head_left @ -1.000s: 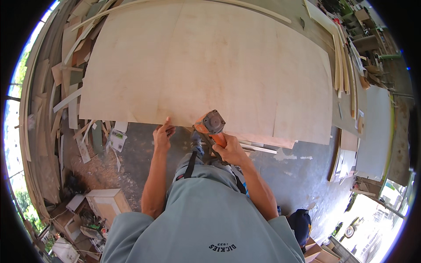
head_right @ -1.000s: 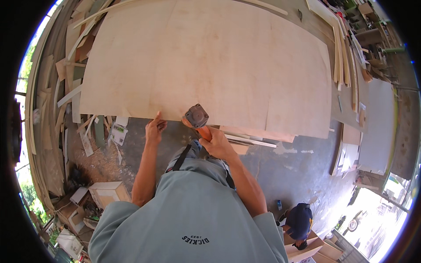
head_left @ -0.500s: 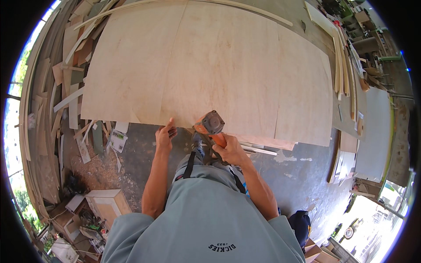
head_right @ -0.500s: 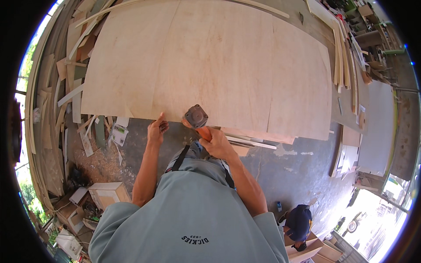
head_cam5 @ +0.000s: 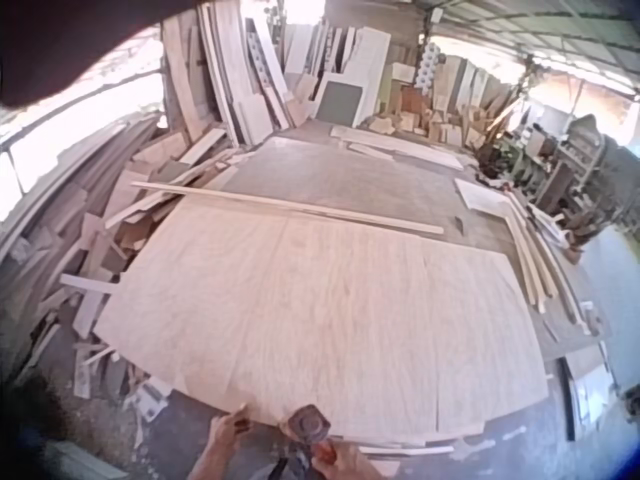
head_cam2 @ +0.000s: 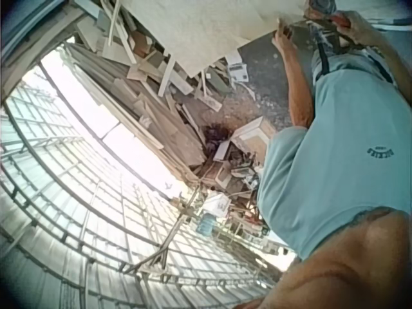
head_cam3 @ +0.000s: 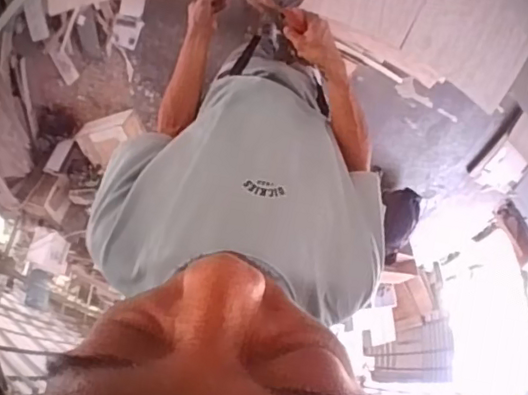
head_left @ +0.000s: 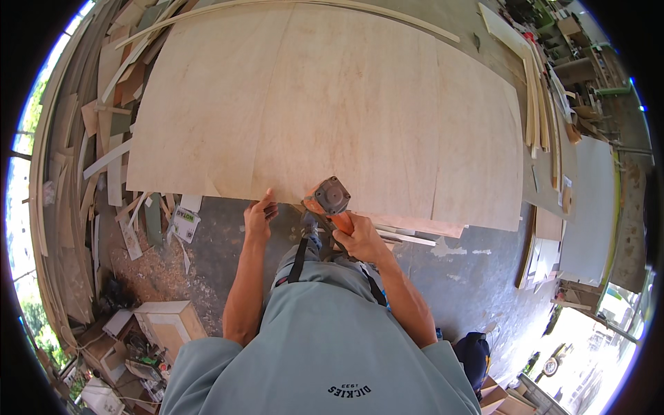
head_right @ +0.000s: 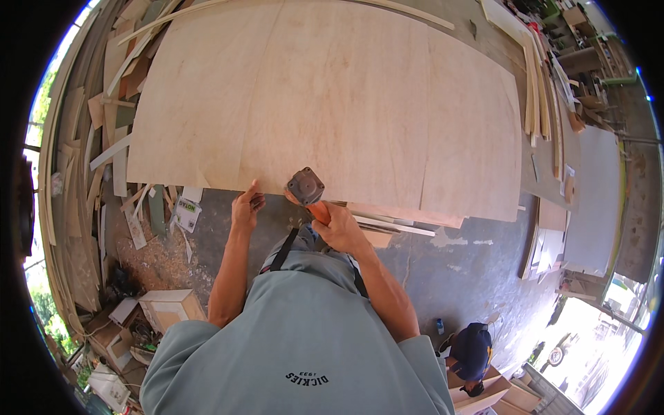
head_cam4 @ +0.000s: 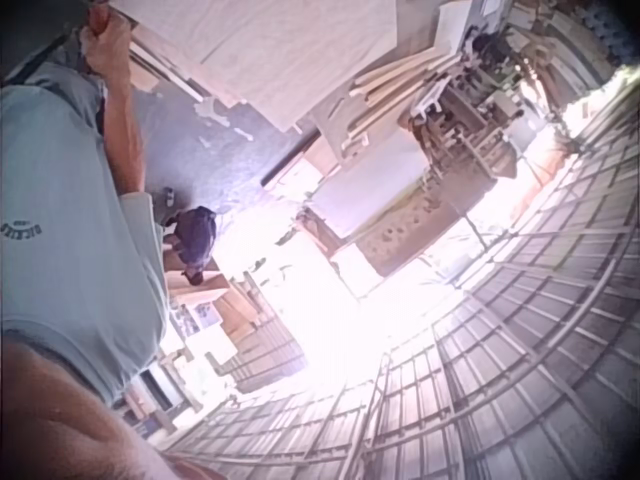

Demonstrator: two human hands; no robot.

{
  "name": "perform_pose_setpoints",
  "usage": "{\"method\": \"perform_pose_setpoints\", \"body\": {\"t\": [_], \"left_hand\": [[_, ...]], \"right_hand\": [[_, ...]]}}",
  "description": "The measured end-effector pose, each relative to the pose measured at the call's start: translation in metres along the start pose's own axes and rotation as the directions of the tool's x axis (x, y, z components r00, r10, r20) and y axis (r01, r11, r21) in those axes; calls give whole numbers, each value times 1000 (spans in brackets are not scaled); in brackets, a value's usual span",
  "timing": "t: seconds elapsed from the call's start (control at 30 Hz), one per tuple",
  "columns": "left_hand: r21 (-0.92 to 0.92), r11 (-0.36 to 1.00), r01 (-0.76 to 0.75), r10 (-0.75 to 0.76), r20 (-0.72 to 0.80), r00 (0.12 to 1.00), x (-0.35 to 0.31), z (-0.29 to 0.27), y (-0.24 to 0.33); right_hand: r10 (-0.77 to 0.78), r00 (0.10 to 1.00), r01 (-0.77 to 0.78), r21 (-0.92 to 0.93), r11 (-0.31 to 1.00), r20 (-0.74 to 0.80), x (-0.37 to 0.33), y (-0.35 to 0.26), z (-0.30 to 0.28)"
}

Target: The person secures a large wooden panel to a furniture frame using a pneumatic nail gun.

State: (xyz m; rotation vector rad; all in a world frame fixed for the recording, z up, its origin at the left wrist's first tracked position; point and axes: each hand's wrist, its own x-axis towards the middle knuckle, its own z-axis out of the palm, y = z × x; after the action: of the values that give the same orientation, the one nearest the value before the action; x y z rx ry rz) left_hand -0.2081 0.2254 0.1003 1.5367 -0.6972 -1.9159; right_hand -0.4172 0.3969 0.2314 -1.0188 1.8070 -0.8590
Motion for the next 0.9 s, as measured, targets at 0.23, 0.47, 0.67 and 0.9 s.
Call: {"method": "perform_pose_setpoints", "body": {"t": [0.23,0.47,0.67,0.9], "left_hand": [[13,1000,5,-5,12,1000,2,-5,2],[13,1000,6,-7,13,1000,3,-6,3],[16,1000,13,-13,34,999,9,-9,3],[-39,997,69,-62,150,987,6,-12,-4]], "right_hand": [[54,999,-54,47,997,8,-3,3,0],[88,996,-90,64,994,19,-2,10,3],[66,998,-66,45,997,-17,-5,5,4],[292,946,-287,55,956,-141,-68,13,-22]]}}
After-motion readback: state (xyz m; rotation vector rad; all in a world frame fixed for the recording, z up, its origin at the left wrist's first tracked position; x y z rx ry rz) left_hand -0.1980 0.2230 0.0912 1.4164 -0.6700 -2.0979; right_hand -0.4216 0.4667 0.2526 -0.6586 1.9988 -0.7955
